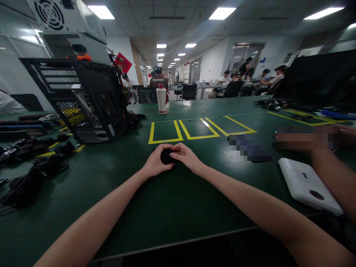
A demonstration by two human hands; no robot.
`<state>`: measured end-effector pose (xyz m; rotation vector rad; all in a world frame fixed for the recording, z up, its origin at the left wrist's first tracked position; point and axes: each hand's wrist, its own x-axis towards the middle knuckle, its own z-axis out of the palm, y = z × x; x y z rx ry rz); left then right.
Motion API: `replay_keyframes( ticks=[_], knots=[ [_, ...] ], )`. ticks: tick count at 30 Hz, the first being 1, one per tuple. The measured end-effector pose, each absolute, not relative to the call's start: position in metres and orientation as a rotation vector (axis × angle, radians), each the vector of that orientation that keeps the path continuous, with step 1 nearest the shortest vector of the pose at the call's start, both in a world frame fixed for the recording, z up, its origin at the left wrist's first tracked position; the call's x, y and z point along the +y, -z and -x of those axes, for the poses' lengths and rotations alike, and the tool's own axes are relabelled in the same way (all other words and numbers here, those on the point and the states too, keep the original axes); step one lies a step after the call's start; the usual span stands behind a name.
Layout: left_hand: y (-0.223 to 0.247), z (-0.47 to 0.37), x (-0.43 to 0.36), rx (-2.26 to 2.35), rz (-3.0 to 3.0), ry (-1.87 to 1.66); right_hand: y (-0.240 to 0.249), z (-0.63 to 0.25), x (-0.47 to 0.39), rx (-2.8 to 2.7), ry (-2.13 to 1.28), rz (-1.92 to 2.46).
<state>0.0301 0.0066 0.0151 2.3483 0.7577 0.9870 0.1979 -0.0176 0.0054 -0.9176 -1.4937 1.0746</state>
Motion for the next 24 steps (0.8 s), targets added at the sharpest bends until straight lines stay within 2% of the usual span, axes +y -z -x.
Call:
replay_keyframes(
  ticks=[5,24],
  knots=[
    [-0.0136,-0.0302,0.0067,0.758,-2.346,-0.999,-0.0080,-0.2007,-0.0200,-1.503,-1.185,0.893],
    [-0.0127,-0.0309,0.0077,0.774,-2.344,-0.994,-0.0094,-0.2013,-0.0218,-1.521,-1.181,0.903]
  ],
)
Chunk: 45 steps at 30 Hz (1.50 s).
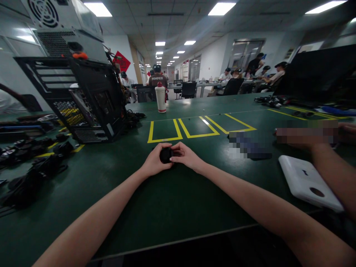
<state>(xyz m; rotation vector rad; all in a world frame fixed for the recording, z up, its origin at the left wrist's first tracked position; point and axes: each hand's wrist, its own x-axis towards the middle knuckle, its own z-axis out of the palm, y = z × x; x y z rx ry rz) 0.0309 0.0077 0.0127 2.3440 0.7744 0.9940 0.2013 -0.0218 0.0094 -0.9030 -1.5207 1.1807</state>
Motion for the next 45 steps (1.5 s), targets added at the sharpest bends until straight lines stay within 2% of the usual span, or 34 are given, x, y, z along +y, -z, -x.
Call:
replay_keyframes(
  ticks=[45],
  knots=[
    [-0.0148,-0.0313,0.0070,0.789,-2.345,-0.985,-0.0145,-0.1975,-0.0221,-1.417,-1.164,0.976]
  ],
)
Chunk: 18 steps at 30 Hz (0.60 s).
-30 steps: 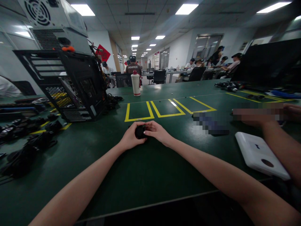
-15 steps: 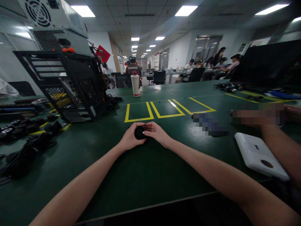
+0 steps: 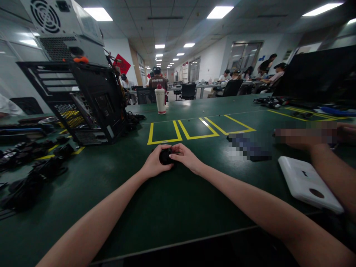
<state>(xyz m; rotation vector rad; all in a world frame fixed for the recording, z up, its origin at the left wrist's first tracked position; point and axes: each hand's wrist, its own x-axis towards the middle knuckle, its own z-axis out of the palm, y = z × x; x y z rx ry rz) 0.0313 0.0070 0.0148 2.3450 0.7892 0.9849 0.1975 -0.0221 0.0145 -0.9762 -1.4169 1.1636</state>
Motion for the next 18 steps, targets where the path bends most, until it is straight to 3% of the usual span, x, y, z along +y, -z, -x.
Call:
replay_keyframes(
  ticks=[4,18],
  knots=[
    [-0.0141,-0.0310,0.0068,0.792,-2.355,-0.978,-0.0168,-0.1999,-0.0241,-1.422,-1.279,0.943],
    [-0.0139,-0.0314,0.0073,0.771,-2.351,-0.989,-0.0107,-0.1985,-0.0195,-1.425,-1.172,0.960]
  ],
)
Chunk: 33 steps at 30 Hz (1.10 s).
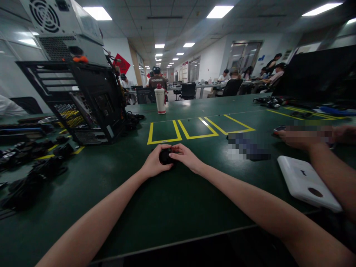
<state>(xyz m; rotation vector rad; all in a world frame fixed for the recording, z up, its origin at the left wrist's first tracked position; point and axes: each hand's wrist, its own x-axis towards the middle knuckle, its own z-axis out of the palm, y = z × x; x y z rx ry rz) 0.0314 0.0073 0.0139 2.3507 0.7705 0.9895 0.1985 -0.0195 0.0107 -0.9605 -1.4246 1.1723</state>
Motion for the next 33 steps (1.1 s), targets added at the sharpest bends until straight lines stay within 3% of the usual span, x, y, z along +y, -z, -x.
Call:
replay_keyframes(
  ticks=[33],
  knots=[
    [-0.014,-0.031,0.007,0.795,-2.353,-0.981,-0.015,-0.198,-0.024,-1.457,-1.169,0.977]
  ],
)
